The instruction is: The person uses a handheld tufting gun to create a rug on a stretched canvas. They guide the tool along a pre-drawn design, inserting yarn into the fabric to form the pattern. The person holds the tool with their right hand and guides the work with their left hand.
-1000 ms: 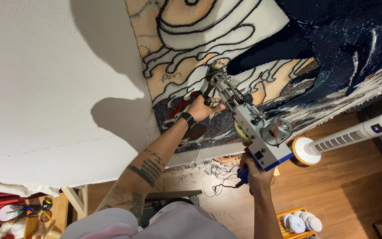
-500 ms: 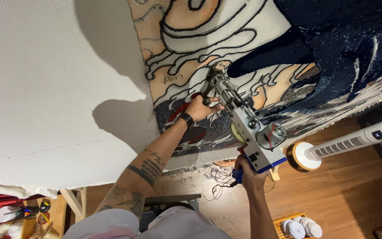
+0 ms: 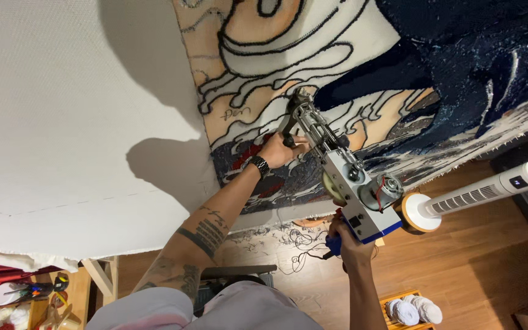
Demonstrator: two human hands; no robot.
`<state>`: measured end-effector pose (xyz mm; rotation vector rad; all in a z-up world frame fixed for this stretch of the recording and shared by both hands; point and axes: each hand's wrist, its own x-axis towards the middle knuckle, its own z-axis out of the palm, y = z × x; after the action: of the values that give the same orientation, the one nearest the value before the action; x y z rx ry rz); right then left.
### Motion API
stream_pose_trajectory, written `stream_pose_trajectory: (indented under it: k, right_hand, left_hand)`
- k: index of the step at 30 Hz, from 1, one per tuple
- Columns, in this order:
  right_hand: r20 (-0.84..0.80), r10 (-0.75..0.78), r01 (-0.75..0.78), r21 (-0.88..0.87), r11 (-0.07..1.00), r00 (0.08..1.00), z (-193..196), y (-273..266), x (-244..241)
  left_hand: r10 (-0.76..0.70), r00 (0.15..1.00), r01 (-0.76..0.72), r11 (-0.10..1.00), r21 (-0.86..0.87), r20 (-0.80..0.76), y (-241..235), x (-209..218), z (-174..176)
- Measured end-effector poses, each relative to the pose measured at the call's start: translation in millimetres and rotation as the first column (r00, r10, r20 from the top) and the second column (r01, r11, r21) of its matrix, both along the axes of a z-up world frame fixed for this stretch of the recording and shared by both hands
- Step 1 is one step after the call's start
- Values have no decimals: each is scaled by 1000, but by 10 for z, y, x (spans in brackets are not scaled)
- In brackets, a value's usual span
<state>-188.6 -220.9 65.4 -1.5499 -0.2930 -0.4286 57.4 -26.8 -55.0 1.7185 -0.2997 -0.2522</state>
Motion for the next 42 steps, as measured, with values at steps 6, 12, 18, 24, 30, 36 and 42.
stream_pose_trajectory:
  k: [6, 12, 18, 24, 30, 36, 42]
  right_hand:
    - [-4, 21, -21, -68, 997, 1000, -253, -311, -61]
    - [-16, 28, -30, -85, 996, 999, -440, -612, -276]
    - [-235, 80, -15, 267, 964, 969, -1037, -943, -474]
    - [-321, 91, 24, 336, 942, 943, -1071, -1039, -595]
    - [-220, 132, -62, 299, 952, 967, -950, -1000, -608]
    - [-203, 128, -68, 279, 958, 971, -934, -974, -603]
    - [-163, 160, -91, 362, 928, 974, -1045, -1043, -588]
  left_hand:
    - [-20, 1000, 21, 996, -89, 20, -244, 167, -588]
    - [68, 997, -71, 985, -159, -25, -491, -154, -770]
    - [53, 964, -153, 914, -376, -261, -440, -833, 43]
    - [76, 977, -108, 982, -153, -202, -459, -1133, 509]
    - [49, 977, -97, 968, -231, -208, -443, -1148, 565]
    - [10, 945, -111, 950, -293, -328, -423, -1110, 563]
    - [-252, 824, -249, 644, -723, -508, -472, -899, 379]
